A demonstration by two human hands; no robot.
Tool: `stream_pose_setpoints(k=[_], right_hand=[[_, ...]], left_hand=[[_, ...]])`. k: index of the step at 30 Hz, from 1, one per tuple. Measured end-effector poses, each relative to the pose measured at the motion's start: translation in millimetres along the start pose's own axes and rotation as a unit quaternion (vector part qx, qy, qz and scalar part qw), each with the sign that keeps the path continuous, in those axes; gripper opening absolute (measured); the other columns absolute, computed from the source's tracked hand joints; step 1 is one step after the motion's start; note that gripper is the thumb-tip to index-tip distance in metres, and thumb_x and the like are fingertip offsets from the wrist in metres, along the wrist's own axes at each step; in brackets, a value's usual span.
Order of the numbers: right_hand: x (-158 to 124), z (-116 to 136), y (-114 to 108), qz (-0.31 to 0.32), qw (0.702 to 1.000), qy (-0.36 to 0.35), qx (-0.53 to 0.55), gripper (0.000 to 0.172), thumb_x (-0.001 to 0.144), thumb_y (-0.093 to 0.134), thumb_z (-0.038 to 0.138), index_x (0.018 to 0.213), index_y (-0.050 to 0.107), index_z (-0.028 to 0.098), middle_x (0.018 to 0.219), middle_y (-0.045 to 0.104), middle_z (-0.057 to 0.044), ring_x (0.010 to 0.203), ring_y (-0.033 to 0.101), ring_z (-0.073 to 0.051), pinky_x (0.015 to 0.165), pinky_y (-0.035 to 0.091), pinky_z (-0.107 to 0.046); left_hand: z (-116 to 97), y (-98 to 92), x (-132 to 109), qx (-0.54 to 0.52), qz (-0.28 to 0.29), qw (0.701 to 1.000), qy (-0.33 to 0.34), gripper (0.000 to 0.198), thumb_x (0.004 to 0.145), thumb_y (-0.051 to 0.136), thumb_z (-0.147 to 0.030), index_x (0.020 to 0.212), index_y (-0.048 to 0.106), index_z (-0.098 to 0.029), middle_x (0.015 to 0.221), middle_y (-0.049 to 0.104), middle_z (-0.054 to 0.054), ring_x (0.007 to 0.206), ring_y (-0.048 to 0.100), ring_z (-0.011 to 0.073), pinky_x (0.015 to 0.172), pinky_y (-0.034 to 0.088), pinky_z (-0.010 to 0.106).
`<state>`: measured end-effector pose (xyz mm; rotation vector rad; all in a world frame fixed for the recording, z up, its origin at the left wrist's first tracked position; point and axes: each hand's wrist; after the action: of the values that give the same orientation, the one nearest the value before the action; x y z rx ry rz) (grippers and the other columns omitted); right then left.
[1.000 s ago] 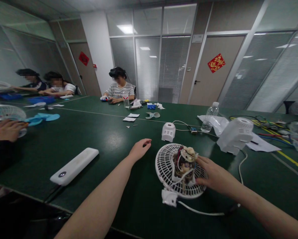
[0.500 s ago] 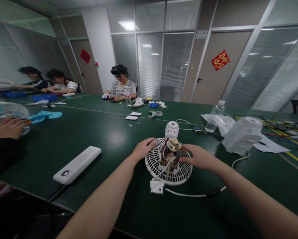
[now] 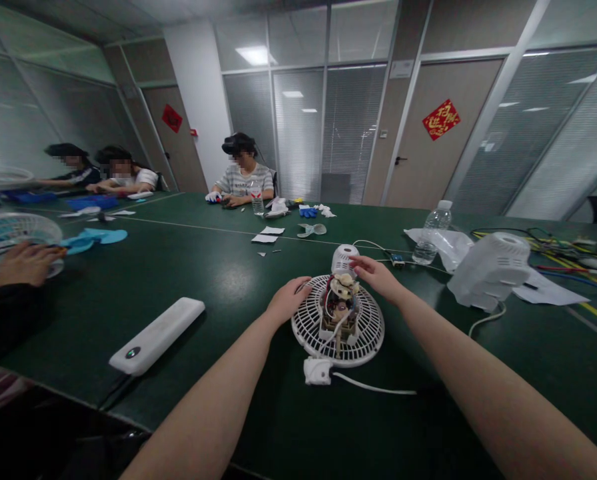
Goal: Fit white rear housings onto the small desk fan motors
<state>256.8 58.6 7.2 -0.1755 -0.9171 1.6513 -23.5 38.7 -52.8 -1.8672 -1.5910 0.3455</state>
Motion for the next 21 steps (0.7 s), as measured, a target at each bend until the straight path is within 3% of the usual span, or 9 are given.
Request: stream_pose_setpoints(k=[3, 6, 8, 11, 14, 17, 19, 21], right_hand=[[17, -18, 6, -0.072, 0.997, 0.011, -0.020, 0.048, 0.082, 0.058, 0.035, 0.128, 0.053, 0.022, 0.135, 0.050, -0.011, 0.128, 0.043, -0.028, 0.107, 0.033, -0.052], [33, -30, 14, -0.090, 0.995, 0.018, -0.030, 0.068, 0.065, 0.075, 0.031, 0.129, 0.052, 0.023, 0.145, 0.036, -0.011, 0.137, 0.027, -0.031, 0.113, 0.021, -0.050], [39, -35, 20, -0.085, 0.996, 0.030, -0.025, 0.079, 0.055, 0.081, 0.030, 0.128, 0.053, 0.023, 0.142, 0.039, -0.012, 0.136, 0.030, -0.032, 0.112, 0.024, -0.049], [38, -36, 24, -0.097, 0.994, 0.050, -0.007, 0.080, 0.048, 0.084, 0.028, 0.122, 0.056, 0.023, 0.129, 0.051, -0.011, 0.125, 0.044, -0.032, 0.107, 0.033, -0.048], [28, -27, 21, -0.165, 0.984, 0.068, 0.022, 0.080, 0.053, 0.081, 0.035, 0.126, 0.050, 0.023, 0.132, 0.048, -0.012, 0.123, 0.045, -0.031, 0.106, 0.034, -0.049], [7, -8, 9, -0.245, 0.963, 0.089, 0.074, 0.084, 0.070, 0.068, 0.050, 0.139, 0.028, 0.024, 0.138, 0.041, -0.015, 0.122, 0.046, -0.031, 0.100, 0.041, -0.049], [-13, 9, 0, -0.272, 0.950, 0.099, 0.117, 0.078, 0.081, 0.054, 0.056, 0.142, 0.015, 0.027, 0.137, 0.042, -0.015, 0.116, 0.053, -0.028, 0.090, 0.050, -0.045], [-36, 29, -9, -0.278, 0.943, 0.099, 0.154, 0.069, 0.087, 0.045, 0.058, 0.141, 0.011, 0.032, 0.135, 0.046, -0.012, 0.111, 0.058, -0.025, 0.083, 0.055, -0.040]], left_hand=[[1, 0.8, 1, -0.001, 0.000, 1.000, 0.002, 0.042, 0.088, 0.048, -0.045, 0.124, 0.057, -0.027, 0.129, 0.059, 0.003, 0.116, 0.056, 0.0229, 0.105, 0.039, 0.037], [1, 0.8, 1, -0.003, 0.000, 1.000, 0.004, 0.042, 0.088, 0.048, -0.045, 0.124, 0.057, -0.027, 0.128, 0.060, 0.003, 0.115, 0.056, 0.0229, 0.105, 0.039, 0.037], [1, 0.7, 2, -0.005, -0.001, 1.000, 0.005, 0.042, 0.088, 0.048, -0.046, 0.124, 0.057, -0.027, 0.128, 0.060, 0.004, 0.115, 0.056, 0.0229, 0.105, 0.039, 0.037], [1, 0.4, 2, -0.008, -0.001, 1.000, 0.010, 0.042, 0.088, 0.048, -0.046, 0.125, 0.057, -0.027, 0.128, 0.059, 0.004, 0.115, 0.056, 0.0230, 0.105, 0.039, 0.037], [1, 0.3, 1, -0.009, -0.003, 1.000, 0.016, 0.042, 0.088, 0.049, -0.045, 0.125, 0.056, -0.027, 0.127, 0.059, 0.005, 0.114, 0.056, 0.0230, 0.105, 0.039, 0.037], [-1, 0.2, -1, -0.008, -0.008, 1.000, 0.025, 0.041, 0.088, 0.049, -0.044, 0.124, 0.057, -0.026, 0.125, 0.060, 0.005, 0.114, 0.056, 0.0229, 0.105, 0.039, 0.038], [-3, -0.2, -2, -0.008, -0.016, 0.999, 0.033, 0.040, 0.088, 0.050, -0.043, 0.123, 0.058, -0.025, 0.124, 0.059, 0.005, 0.114, 0.056, 0.0228, 0.105, 0.039, 0.038], [-7, -0.8, -4, -0.010, -0.028, 0.999, 0.041, 0.039, 0.088, 0.050, -0.041, 0.122, 0.058, -0.024, 0.126, 0.057, 0.006, 0.116, 0.054, 0.0224, 0.106, 0.038, 0.038]])
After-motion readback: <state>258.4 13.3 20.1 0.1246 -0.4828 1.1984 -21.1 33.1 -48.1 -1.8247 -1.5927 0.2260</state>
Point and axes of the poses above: each hand's wrist, its own x-axis towards the middle knuckle, its own y-axis out of the palm, z = x × y
